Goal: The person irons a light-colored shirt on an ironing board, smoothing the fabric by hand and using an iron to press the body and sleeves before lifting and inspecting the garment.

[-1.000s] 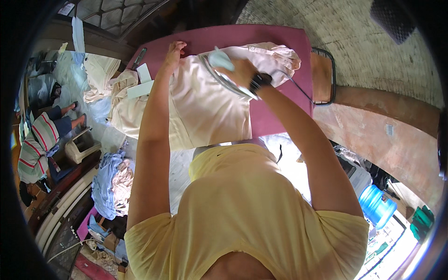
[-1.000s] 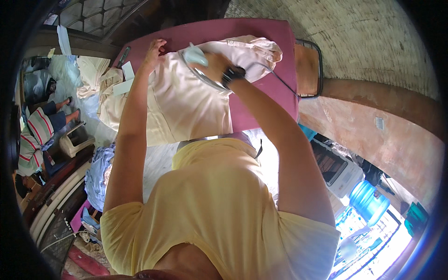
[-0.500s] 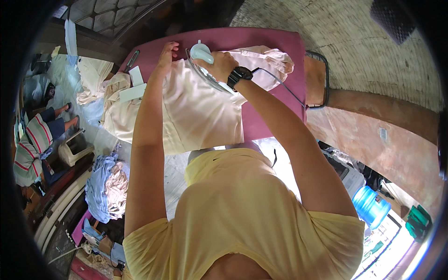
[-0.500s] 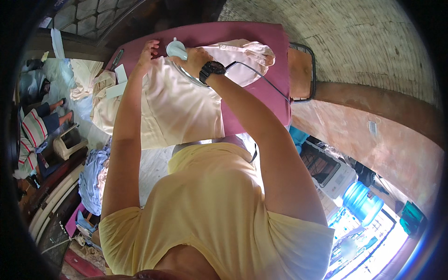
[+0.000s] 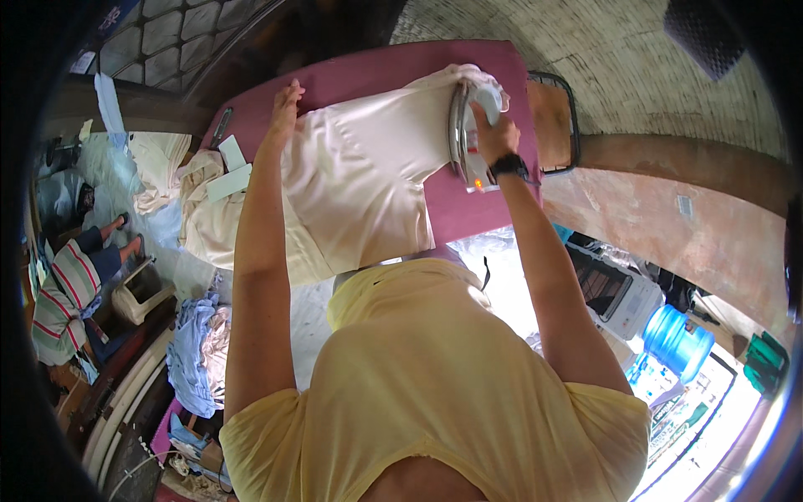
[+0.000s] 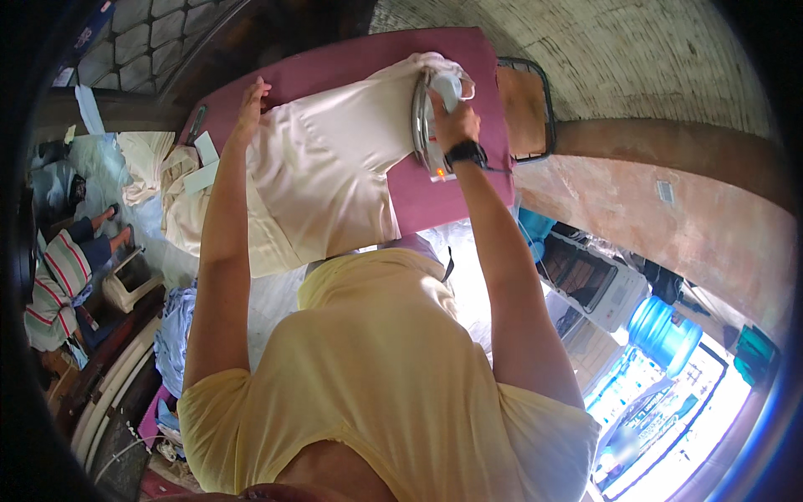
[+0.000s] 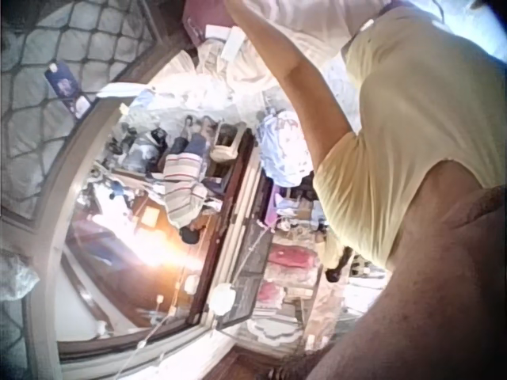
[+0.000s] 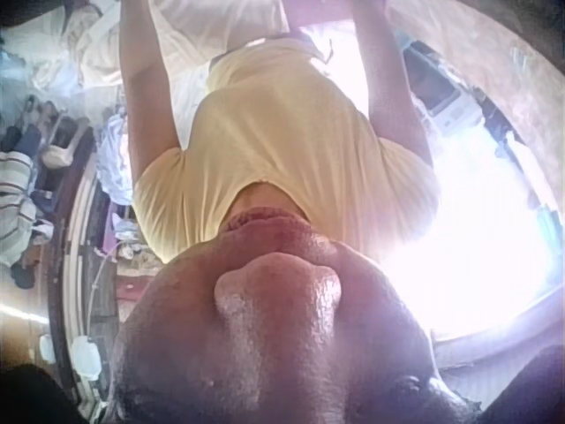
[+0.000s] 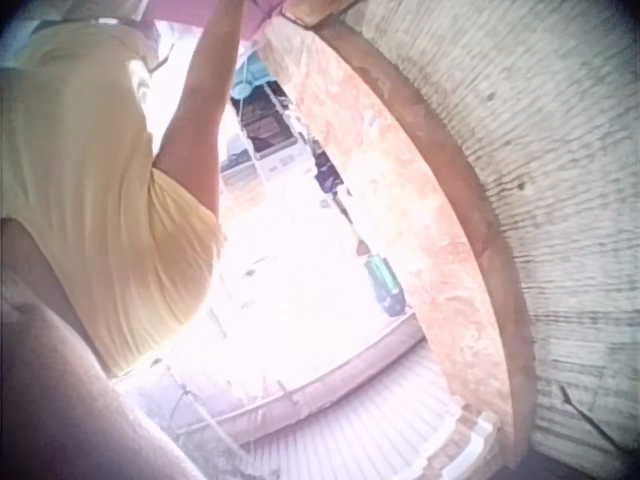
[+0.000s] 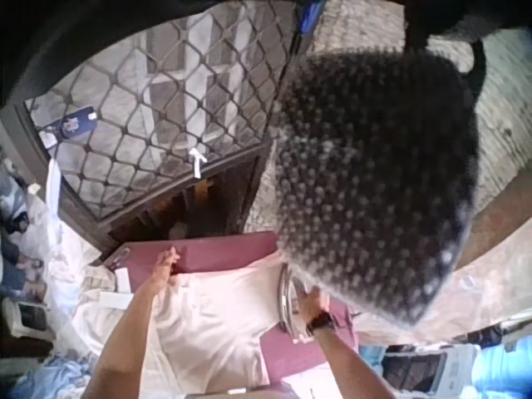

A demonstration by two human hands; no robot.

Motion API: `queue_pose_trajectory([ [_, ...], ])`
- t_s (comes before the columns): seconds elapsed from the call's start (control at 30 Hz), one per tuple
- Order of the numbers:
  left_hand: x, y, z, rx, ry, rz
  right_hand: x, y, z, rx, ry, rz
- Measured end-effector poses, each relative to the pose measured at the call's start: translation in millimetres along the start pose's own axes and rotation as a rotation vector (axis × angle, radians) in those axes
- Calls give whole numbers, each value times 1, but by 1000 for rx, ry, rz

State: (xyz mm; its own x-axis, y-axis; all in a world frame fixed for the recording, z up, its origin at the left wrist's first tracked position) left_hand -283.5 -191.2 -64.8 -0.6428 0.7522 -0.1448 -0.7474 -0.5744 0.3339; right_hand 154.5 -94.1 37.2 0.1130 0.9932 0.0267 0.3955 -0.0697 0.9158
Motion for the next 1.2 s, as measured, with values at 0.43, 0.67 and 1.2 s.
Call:
queue_pose_trajectory([
  [0.43,-20,-7,19,569,-192,-76,-4,3,-15,97,-99,179],
  [0.67,-26,-2,28,359,-128,-96,-54,-12,10,372,50,-140],
  [1.2,-37,-12,53,706,-260,-138,-48,-47,-101,46,508,-504],
])
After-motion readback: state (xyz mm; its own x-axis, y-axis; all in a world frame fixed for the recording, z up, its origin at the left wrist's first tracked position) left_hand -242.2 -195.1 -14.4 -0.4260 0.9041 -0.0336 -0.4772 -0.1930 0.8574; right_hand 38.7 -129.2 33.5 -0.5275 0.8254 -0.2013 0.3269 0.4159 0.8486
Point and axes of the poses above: each hand's wrist, its own x-axis towards the middle knuckle, its own y-axis out of the back of the hand, z = x × y, the point moved 5 cm from there along x, towards the middle knuckle, and after that the axes turned 10 degrees about z, right-handed, at the moved point
